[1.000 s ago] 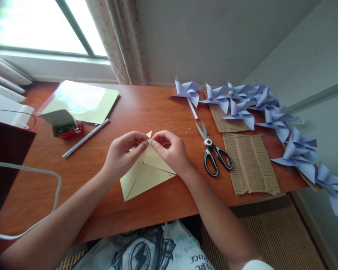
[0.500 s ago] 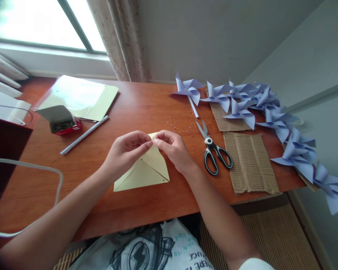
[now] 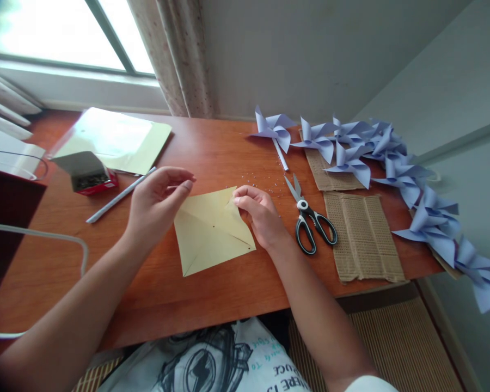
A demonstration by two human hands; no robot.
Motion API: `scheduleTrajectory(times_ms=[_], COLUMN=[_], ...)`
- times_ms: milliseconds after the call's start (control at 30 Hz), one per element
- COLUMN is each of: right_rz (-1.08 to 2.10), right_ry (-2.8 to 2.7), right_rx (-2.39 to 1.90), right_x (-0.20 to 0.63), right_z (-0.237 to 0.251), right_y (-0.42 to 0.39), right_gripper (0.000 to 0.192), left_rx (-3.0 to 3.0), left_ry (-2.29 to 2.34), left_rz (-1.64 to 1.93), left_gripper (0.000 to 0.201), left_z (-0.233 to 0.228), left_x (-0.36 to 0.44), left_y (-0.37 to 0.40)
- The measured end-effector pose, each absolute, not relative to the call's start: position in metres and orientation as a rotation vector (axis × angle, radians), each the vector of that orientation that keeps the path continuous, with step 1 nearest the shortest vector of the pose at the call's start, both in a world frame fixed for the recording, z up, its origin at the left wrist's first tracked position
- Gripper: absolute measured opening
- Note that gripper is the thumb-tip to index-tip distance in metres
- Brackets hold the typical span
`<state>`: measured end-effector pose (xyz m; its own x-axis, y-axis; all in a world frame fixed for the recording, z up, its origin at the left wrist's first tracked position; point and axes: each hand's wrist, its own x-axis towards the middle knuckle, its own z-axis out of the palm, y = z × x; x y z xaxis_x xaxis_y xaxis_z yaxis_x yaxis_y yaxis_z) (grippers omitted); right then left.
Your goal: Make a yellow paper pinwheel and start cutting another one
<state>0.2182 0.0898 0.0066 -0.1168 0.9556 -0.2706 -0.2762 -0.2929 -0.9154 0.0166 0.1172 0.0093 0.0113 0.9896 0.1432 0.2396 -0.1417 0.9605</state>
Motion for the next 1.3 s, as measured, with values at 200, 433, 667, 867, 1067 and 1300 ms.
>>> scheduleTrajectory(times_ms=[200, 433, 667, 867, 1067, 1300], right_rz=[1.508, 1.445, 1.280, 1.132, 1.061, 1.013], right_ry=[-0.776, -0.743, -0.797, -0.862, -0.856, -0.994], right_rx=[-1.085, -1.133, -1.164, -1.217, -1.183, -1.225], right_x=[0.229, 0.232, 0.231, 0.230, 0.241, 0.255], right_z=[0.003, 0.002, -0.003, -0.001, 0.003, 0.005], right_y=[0.097, 0.100, 0.098, 0.098, 0.101, 0.099], right_gripper=[0.010, 0.016, 0.018, 0.016, 0.013, 0.012], left_rx=[1.147, 0.792, 0.882, 0.949, 1.037, 1.398], left_ry=[1.240, 1.023, 1.045, 1.133, 1.162, 1.201], left_rz=[1.233, 0.983, 0.983, 1.092, 1.058, 0.837], left_gripper=[0.038, 0.024, 0.022, 0.020, 0.021, 0.024], left_z=[0.003, 0.004, 0.002, 0.002, 0.003, 0.011], left_x=[0.006, 0.009, 0.014, 0.015, 0.014, 0.012], left_y=[0.130, 0.126, 0.121, 0.120, 0.121, 0.120])
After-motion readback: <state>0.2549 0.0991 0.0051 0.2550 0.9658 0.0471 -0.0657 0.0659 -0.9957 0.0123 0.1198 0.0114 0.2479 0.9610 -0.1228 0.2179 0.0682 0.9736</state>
